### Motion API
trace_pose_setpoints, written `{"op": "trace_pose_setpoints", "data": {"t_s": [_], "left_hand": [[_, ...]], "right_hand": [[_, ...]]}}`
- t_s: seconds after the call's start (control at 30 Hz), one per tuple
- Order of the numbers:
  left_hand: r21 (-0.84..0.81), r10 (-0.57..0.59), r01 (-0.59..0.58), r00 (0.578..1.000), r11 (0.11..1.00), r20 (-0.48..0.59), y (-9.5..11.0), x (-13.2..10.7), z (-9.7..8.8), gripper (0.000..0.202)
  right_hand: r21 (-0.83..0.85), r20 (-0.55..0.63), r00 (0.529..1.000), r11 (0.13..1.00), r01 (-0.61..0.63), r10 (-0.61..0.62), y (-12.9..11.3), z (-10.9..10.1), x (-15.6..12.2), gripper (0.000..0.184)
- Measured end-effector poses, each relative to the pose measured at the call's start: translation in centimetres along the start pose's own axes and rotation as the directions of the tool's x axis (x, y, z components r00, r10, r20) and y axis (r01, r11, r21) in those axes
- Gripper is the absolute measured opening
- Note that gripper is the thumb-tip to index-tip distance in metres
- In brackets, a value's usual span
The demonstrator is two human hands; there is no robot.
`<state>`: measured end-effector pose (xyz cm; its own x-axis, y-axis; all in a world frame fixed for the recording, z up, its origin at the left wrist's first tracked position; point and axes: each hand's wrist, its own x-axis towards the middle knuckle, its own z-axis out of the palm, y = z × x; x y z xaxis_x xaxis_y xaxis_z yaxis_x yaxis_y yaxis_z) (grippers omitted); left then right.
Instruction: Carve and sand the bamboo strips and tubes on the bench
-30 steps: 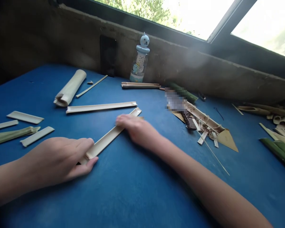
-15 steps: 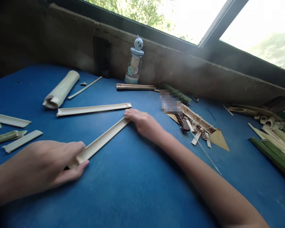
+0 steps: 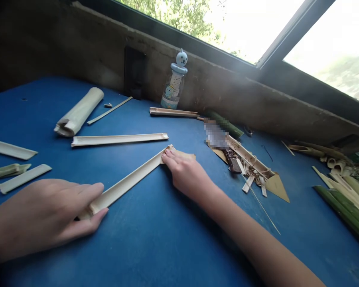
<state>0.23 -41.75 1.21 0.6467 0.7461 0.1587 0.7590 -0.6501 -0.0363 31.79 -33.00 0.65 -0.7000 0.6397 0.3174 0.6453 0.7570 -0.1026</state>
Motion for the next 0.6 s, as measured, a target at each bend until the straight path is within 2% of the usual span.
{"op": "trace_pose_setpoints", "data": {"t_s": [0.13, 0.27, 0.33, 0.43, 0.5, 0.6], "left_hand": [[-0.046, 0.077, -0.081, 0.994, 0.996, -0.073, -0.2, 0.3, 0.0, 0.030], [-0.077, 0.068, -0.075, 0.994, 0.994, -0.083, -0.3, 0.2, 0.3, 0.031], [-0.096, 0.049, -0.052, 0.998, 0.994, -0.034, -0.3, 0.1, 0.3, 0.030], [-0.149, 0.015, -0.008, 0.999, 0.989, 0.046, -0.2, 0.2, -0.1, 0.028], [-0.196, 0.001, 0.013, 0.997, 0.981, 0.072, -0.3, 0.3, -0.5, 0.026], [-0.243, 0.004, 0.019, 0.995, 0.970, 0.097, -0.4, 0.7, -0.8, 0.025]], "right_hand": [[0.035, 0.023, 0.998, 0.998, 0.061, -0.062, -2.1, 0.1, -0.4, 0.062], [-0.045, 0.025, 0.992, 0.991, -0.124, 0.125, -0.4, 0.0, 0.0, 0.066], [-0.044, 0.031, 0.990, 0.990, -0.134, 0.135, 0.1, 0.0, 0.2, 0.065], [0.048, 0.024, 1.000, 0.999, -0.001, 0.000, -0.6, 0.5, 0.1, 0.062], [0.093, 0.011, 0.999, 0.995, 0.042, -0.043, -0.9, 0.8, 0.0, 0.060], [0.098, -0.026, 0.998, 0.994, -0.047, 0.050, 0.1, 1.0, 0.4, 0.059]]}}
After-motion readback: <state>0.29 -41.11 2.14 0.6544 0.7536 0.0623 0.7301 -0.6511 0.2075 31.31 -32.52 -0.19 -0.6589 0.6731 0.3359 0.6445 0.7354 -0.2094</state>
